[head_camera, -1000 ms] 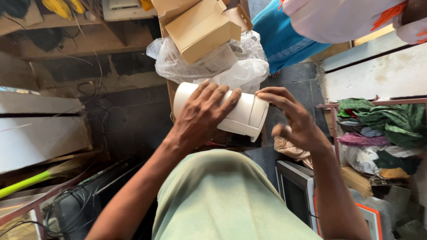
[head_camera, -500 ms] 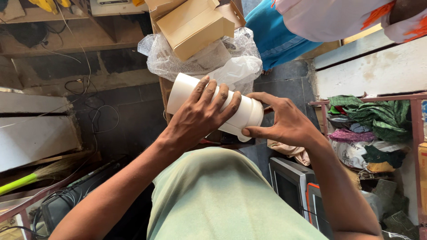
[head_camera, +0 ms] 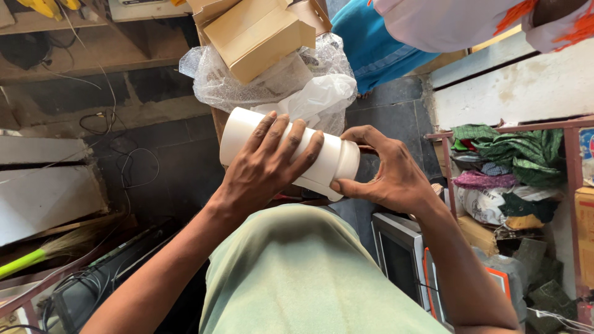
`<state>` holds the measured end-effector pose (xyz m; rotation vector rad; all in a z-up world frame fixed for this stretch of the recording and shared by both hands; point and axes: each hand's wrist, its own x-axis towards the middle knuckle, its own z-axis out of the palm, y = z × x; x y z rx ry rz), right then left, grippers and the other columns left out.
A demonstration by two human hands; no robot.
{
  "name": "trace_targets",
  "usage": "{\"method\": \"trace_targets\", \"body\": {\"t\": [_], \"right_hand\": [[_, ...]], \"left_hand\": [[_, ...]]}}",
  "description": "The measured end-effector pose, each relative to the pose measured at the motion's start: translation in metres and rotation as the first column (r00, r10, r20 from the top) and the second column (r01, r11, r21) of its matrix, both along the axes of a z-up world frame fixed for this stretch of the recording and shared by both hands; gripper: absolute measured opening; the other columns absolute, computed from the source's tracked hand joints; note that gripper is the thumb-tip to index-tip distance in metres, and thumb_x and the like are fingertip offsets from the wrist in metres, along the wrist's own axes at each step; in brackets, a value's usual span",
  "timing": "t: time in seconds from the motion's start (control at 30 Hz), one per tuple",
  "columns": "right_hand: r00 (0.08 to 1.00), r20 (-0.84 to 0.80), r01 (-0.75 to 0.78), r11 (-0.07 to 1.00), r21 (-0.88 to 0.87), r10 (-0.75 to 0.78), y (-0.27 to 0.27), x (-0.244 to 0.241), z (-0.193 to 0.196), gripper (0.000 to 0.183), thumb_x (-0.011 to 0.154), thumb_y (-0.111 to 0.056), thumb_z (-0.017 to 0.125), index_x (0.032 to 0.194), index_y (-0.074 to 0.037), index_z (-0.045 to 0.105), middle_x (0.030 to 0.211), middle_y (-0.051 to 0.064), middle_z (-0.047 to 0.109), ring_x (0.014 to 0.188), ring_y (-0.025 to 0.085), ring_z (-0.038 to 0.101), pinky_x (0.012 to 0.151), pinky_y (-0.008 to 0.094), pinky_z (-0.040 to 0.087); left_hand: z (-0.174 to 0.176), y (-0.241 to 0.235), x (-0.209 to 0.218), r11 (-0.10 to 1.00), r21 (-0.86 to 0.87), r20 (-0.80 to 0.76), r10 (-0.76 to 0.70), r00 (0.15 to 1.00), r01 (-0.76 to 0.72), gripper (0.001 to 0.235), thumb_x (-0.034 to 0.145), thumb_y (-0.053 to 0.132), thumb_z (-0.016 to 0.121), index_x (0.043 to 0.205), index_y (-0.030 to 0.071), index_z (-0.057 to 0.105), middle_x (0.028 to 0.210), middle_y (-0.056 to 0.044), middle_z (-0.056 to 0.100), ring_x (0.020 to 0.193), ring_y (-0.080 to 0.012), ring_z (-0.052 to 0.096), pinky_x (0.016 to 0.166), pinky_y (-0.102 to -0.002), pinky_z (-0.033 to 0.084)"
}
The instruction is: The person opens a cardboard box and removes a white cylindrical device wrapped in protective material. They unwrap the device, inspect it, and then open a small accessory box to retrieve a power cable and a manual. The person places the cable and manual on the table and continues to handle the device.
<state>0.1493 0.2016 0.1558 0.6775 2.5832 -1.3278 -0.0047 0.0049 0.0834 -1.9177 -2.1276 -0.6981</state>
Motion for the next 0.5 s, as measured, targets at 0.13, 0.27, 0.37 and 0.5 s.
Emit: {"method": "trace_targets", "body": {"t": [0.13,0.27,0.37,0.5], "right_hand": [[0.932,-0.261,-0.222,0.965,0.137,0.251,-0.002,-0.002,-0.003,0.095,0.070,-0.046,0.092,0.145,-0.005,0.051,0.148,0.018,0.056,0.139,0.034,0.057,0.119,0.047,0.048],[0.919,-0.160,-0.337,0.929,0.154,0.360,-0.008,-0.001,-0.007,0.122,0.054,-0.048,0.097,0.152,-0.004,0.038,0.147,0.021,0.045,0.134,0.041,0.050,0.110,0.051,0.043],[0.913,-0.155,-0.361,0.925,0.122,0.377,-0.009,-0.002,-0.014,0.113,0.059,-0.041,0.095,0.151,-0.008,0.039,0.144,0.019,0.048,0.128,0.037,0.057,0.109,0.048,0.050],[0.903,-0.177,-0.385,0.920,0.077,0.392,-0.001,-0.007,-0.021,0.104,0.061,-0.033,0.094,0.148,-0.006,0.043,0.137,0.016,0.056,0.123,0.033,0.062,0.109,0.046,0.052]], "left_hand": [[0.006,0.000,-0.003,0.995,-0.092,0.224,0.057,0.973,-0.037,0.091,0.063,0.040,0.092,0.139,0.006,0.057,0.127,-0.023,0.064,0.118,-0.0406,0.062,0.108,-0.055,0.047],[0.013,-0.003,-0.003,0.977,-0.215,0.472,0.108,0.875,-0.004,0.096,0.055,0.043,0.095,0.134,0.004,0.059,0.115,-0.019,0.068,0.105,-0.0371,0.065,0.092,-0.050,0.052],[0.015,-0.006,-0.004,0.967,-0.252,0.531,0.104,0.841,0.039,0.094,0.056,0.044,0.095,0.134,0.005,0.060,0.111,-0.016,0.068,0.099,-0.0353,0.066,0.086,-0.049,0.053],[0.017,-0.009,-0.008,0.941,-0.313,0.648,0.115,0.753,0.125,0.093,0.053,0.038,0.093,0.135,0.008,0.061,0.107,-0.014,0.069,0.098,-0.0335,0.067,0.087,-0.045,0.054]]}}
